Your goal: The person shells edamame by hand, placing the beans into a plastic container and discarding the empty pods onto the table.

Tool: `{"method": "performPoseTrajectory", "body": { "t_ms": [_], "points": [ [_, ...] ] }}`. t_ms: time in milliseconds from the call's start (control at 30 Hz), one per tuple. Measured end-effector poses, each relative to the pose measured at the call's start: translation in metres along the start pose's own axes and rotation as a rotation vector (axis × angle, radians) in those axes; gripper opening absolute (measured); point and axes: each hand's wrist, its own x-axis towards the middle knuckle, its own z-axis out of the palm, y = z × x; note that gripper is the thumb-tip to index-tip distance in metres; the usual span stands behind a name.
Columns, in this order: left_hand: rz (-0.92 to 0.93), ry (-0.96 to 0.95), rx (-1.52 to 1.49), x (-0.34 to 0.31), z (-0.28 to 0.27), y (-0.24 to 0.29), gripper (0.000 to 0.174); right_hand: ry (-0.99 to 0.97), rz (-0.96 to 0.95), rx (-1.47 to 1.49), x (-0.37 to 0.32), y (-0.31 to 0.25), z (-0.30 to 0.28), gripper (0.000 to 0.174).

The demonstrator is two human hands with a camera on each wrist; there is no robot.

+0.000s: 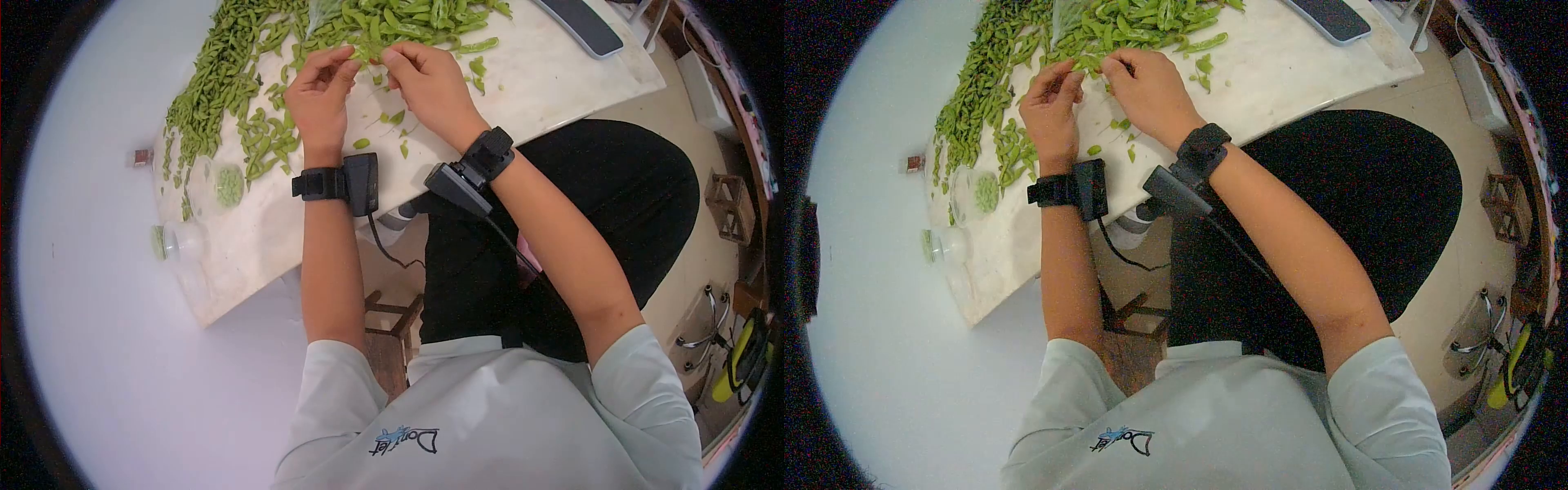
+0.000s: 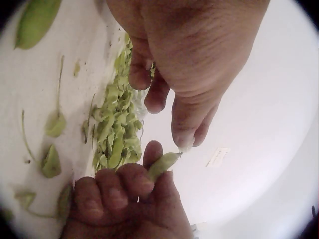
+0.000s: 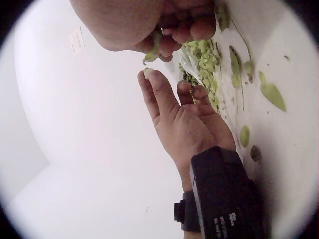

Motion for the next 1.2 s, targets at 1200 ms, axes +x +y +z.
{"method": "performPoseTrajectory", "body": {
  "t_ms": [1200],
  "points": [
    [-0.402,-0.213,0.142,-0.009,-0.032,0.049,0.026,-0.216,0.051,0.328,-0.008,-0.012,-0.001,0.020]
  ]
}}
